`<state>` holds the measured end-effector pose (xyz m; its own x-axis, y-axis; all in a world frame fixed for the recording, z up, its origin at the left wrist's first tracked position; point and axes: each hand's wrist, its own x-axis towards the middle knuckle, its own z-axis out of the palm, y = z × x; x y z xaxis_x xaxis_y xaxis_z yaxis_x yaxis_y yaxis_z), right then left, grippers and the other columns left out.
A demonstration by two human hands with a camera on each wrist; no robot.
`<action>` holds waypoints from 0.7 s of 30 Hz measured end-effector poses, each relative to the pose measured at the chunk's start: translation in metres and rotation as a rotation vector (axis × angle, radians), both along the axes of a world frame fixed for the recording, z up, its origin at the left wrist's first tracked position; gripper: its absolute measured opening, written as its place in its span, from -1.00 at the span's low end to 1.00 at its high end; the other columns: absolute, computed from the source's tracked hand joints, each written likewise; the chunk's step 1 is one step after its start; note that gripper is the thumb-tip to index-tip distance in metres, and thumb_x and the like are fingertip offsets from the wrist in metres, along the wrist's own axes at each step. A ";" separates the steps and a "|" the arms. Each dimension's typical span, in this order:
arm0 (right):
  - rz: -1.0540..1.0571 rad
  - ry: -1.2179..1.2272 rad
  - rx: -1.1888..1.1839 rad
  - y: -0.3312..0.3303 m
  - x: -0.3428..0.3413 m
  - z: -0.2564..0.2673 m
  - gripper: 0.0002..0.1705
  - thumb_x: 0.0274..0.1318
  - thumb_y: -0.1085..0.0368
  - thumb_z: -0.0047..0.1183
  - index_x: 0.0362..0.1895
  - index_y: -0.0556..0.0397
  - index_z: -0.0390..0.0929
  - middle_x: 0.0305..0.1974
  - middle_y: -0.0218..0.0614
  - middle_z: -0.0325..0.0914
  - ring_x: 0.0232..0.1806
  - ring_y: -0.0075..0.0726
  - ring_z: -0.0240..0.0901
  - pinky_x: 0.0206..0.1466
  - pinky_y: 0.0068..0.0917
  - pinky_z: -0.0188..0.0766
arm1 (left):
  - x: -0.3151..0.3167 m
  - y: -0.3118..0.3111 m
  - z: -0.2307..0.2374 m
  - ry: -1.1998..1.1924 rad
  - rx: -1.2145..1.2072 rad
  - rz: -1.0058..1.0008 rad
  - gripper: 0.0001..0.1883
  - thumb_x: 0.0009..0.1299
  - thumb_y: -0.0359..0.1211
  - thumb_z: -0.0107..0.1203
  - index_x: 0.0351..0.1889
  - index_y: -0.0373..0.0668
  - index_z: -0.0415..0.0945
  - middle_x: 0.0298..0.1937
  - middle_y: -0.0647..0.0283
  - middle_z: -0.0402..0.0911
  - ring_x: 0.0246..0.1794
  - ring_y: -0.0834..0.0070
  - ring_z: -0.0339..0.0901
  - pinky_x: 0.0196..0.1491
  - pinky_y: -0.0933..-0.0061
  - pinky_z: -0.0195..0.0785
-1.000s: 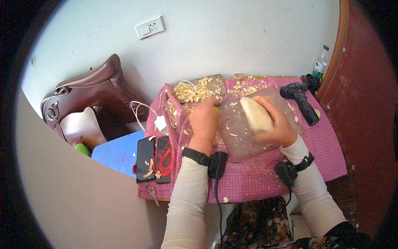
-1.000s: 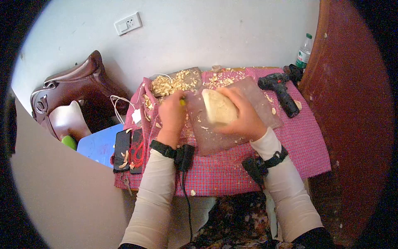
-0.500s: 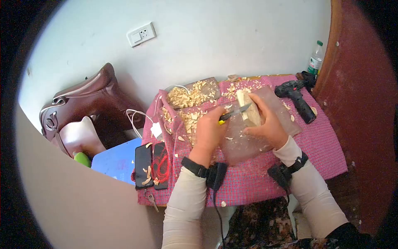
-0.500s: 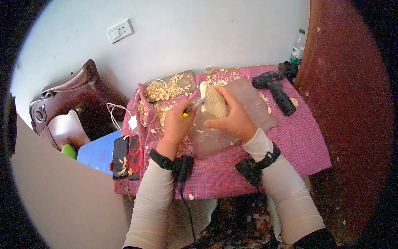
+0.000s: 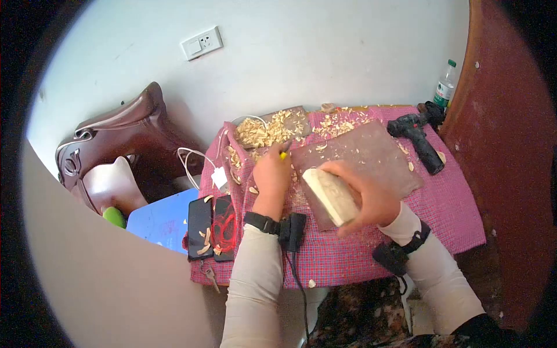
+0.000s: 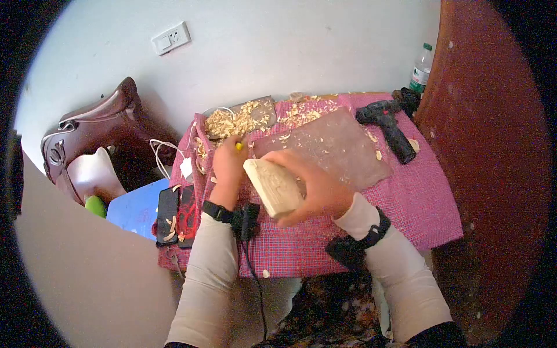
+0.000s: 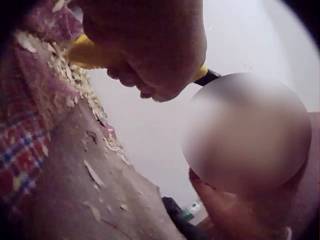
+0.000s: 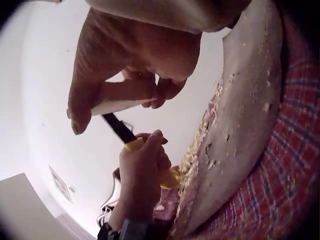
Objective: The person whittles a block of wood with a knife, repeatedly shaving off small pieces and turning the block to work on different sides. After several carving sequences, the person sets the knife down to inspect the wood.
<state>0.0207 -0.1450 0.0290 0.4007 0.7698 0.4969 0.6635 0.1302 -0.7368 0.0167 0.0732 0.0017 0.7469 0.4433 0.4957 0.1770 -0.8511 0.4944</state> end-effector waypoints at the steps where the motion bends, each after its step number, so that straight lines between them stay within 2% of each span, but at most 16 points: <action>1: -0.067 0.039 -0.013 0.002 0.001 -0.004 0.09 -0.53 0.11 0.40 0.19 0.15 0.12 0.12 -0.19 0.23 0.17 -0.35 0.13 0.19 -0.45 0.10 | 0.002 0.002 0.001 -0.093 0.063 0.024 -0.86 0.09 -0.33 0.06 -0.37 -0.06 0.46 -0.46 0.10 0.54 -0.43 0.10 0.49 -0.39 0.15 0.32; 2: -0.143 0.080 -0.019 0.004 0.003 -0.009 0.11 -0.54 0.09 0.41 0.20 0.15 0.11 0.13 -0.18 0.23 0.18 -0.36 0.12 0.20 -0.45 0.09 | 0.002 0.002 0.001 -0.085 0.082 0.009 -0.86 0.09 -0.33 0.06 -0.37 -0.06 0.46 -0.46 0.10 0.54 -0.43 0.10 0.49 -0.39 0.15 0.32; 3: -0.171 0.246 0.089 0.004 0.011 -0.013 0.11 -0.51 0.15 0.40 0.22 0.14 0.07 0.16 -0.20 0.18 0.19 -0.36 0.09 0.21 -0.45 0.07 | -0.002 -0.005 0.004 -0.146 0.079 -0.035 -0.87 0.08 -0.34 0.06 -0.38 -0.08 0.46 -0.47 0.10 0.54 -0.43 0.10 0.49 -0.40 0.15 0.31; 4: -0.179 0.242 0.083 0.002 0.018 -0.016 0.11 -0.51 0.15 0.40 0.22 0.14 0.07 0.16 -0.20 0.18 0.19 -0.36 0.09 0.21 -0.45 0.07 | -0.006 -0.013 0.006 -0.213 0.064 -0.073 -0.87 0.07 -0.36 0.07 -0.40 -0.10 0.45 -0.48 0.09 0.53 -0.44 0.09 0.48 -0.40 0.15 0.31; 6: -0.133 0.468 0.320 0.002 0.025 -0.017 0.10 -0.48 0.23 0.39 0.24 0.14 0.03 0.17 -0.22 0.16 0.19 -0.36 0.08 0.21 -0.46 0.06 | -0.013 -0.023 0.011 -0.227 0.053 -0.121 -0.87 0.05 -0.39 0.09 -0.42 -0.11 0.44 -0.50 0.09 0.51 -0.45 0.09 0.47 -0.41 0.17 0.30; 8: -0.148 0.445 0.327 0.002 0.023 -0.016 0.08 -0.46 0.30 0.38 0.24 0.16 0.02 0.15 -0.24 0.17 0.18 -0.36 0.09 0.19 -0.47 0.08 | -0.019 -0.034 0.017 -0.332 0.003 -0.344 -0.85 0.10 -0.37 0.13 -0.37 -0.12 0.47 -0.50 0.07 0.52 -0.47 0.11 0.49 -0.43 0.27 0.32; 11: -0.202 0.417 0.305 0.004 0.020 -0.013 0.08 -0.47 0.28 0.39 0.23 0.17 0.03 0.14 -0.24 0.18 0.17 -0.37 0.10 0.18 -0.47 0.10 | -0.024 -0.048 0.017 -0.278 0.051 -0.437 -0.83 0.08 -0.42 0.13 -0.35 -0.11 0.47 -0.48 0.09 0.52 -0.46 0.13 0.50 -0.43 0.28 0.33; 17: -0.253 0.367 0.333 0.006 0.027 -0.025 0.08 -0.47 0.28 0.39 0.22 0.18 0.04 0.13 -0.23 0.19 0.16 -0.37 0.12 0.17 -0.47 0.12 | -0.024 -0.050 0.015 -0.239 0.030 -0.445 -0.83 0.07 -0.42 0.13 -0.36 -0.13 0.45 -0.49 0.09 0.52 -0.45 0.12 0.49 -0.43 0.26 0.33; 21: -0.190 0.469 0.330 0.005 0.022 -0.025 0.09 -0.48 0.29 0.39 0.22 0.23 0.03 0.14 -0.21 0.18 0.18 -0.35 0.10 0.19 -0.47 0.09 | -0.018 -0.045 0.011 -0.277 0.069 -0.400 -0.84 0.07 -0.42 0.12 -0.37 -0.12 0.45 -0.51 0.08 0.51 -0.46 0.11 0.49 -0.43 0.23 0.32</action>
